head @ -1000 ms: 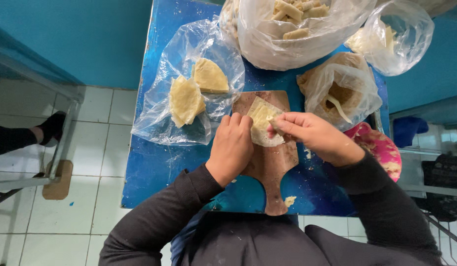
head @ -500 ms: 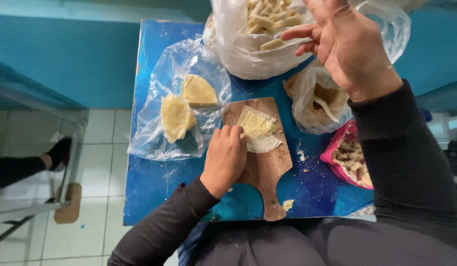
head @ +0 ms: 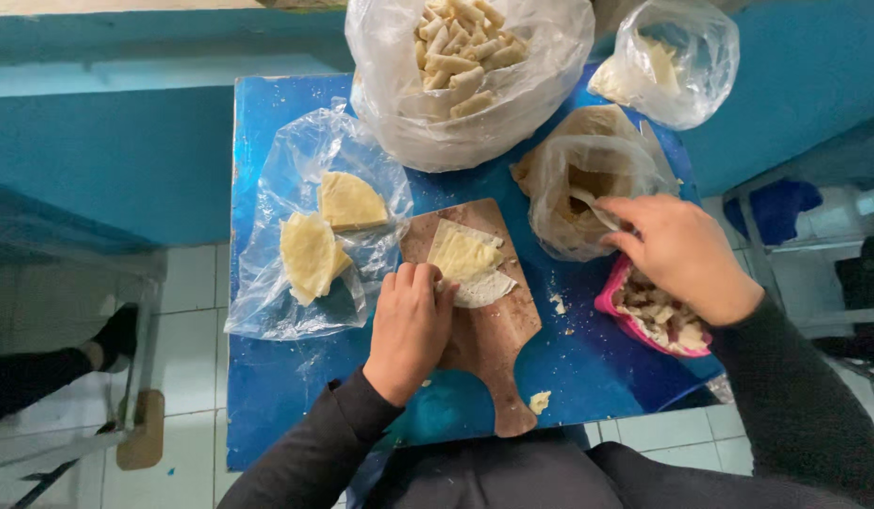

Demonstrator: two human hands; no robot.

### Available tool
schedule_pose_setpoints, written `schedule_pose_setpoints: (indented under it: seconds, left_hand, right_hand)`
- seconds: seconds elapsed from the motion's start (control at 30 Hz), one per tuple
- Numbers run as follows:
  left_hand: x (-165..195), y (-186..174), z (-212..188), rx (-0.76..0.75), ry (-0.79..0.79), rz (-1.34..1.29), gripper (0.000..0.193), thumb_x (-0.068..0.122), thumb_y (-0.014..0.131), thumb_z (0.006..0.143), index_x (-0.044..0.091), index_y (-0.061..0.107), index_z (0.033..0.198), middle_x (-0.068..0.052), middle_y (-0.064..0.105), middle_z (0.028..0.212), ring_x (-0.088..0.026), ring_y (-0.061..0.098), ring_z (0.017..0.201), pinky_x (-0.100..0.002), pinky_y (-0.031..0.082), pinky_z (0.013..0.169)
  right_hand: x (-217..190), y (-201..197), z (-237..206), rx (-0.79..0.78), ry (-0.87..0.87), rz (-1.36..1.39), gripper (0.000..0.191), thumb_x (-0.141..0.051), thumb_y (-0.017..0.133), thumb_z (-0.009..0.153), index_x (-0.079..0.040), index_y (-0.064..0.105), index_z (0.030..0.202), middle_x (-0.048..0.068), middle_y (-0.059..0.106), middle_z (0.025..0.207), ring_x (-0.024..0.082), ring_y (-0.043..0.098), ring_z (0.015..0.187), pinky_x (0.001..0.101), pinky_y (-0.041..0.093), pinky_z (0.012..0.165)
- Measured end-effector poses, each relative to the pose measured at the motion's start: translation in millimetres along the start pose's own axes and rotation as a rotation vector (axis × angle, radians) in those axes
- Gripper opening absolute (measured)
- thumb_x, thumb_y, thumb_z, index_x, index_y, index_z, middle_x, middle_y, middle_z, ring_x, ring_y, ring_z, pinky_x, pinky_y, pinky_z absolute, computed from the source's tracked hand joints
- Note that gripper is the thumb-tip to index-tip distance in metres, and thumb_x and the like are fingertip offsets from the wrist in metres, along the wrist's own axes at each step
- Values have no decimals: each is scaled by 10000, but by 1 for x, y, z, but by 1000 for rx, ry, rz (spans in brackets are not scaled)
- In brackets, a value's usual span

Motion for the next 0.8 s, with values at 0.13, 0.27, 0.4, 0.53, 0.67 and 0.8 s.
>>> schedule_pose_setpoints:
  seconds: [0.13,0.27,0.4,0.53,0.67,0.8]
  left_hand:
    - [1,1,1,-11,-10,7,196,185,705,924,36,598,993,-146,602,943,-358,567,887,-445,474,795]
    - [3,-1,2,-19,-12,8,193,186,708,928,37,598,985,-146,600,937,-357,565,882,-442,475,793]
    - [4,-3,3,-5,9,9,194,183,708,923,36,597,986,-147,598,940,-356,565,881,-443,473,789]
    - [4,-2,2,-18,3,21,200,191,719,914,44,595,969,-139,594,927,-352,564,869,-441,470,773]
    - [4,1,4,-35,6,53,191,193,731,889,62,598,928,-124,591,892,-341,568,861,-439,469,763]
    - [5,1,4,-27,19,58,181,195,736,883,75,603,908,-110,594,872,-330,574,856,-435,470,756]
  right_hand:
    - [27,14,6,117,92,140,256,-180,723,916,-62,757,1141,179,723,1012,376,688,919,427,539,794]
    - [42,22,20,214,132,286,193,-124,671,984,-43,761,1135,178,742,1061,323,732,939,360,550,800]
    - [56,31,14,215,304,417,181,-154,637,1030,-39,753,1108,147,762,978,213,755,894,307,550,765]
    - [70,37,6,237,379,593,193,-157,627,1064,-16,751,1109,89,753,902,112,700,809,261,517,721]
    - [87,45,-7,275,627,875,189,-160,627,1070,-11,742,1089,9,695,846,37,456,623,228,352,550]
    - [91,36,-13,363,671,1029,169,-150,623,1072,-11,715,1096,6,665,839,17,454,621,195,350,559]
Point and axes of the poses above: each hand's wrist, its own z-axis towards the middle knuckle, its own y-axis out of the palm, x = y × z, the point moved 5 cm from there along z, towards the middle knuckle
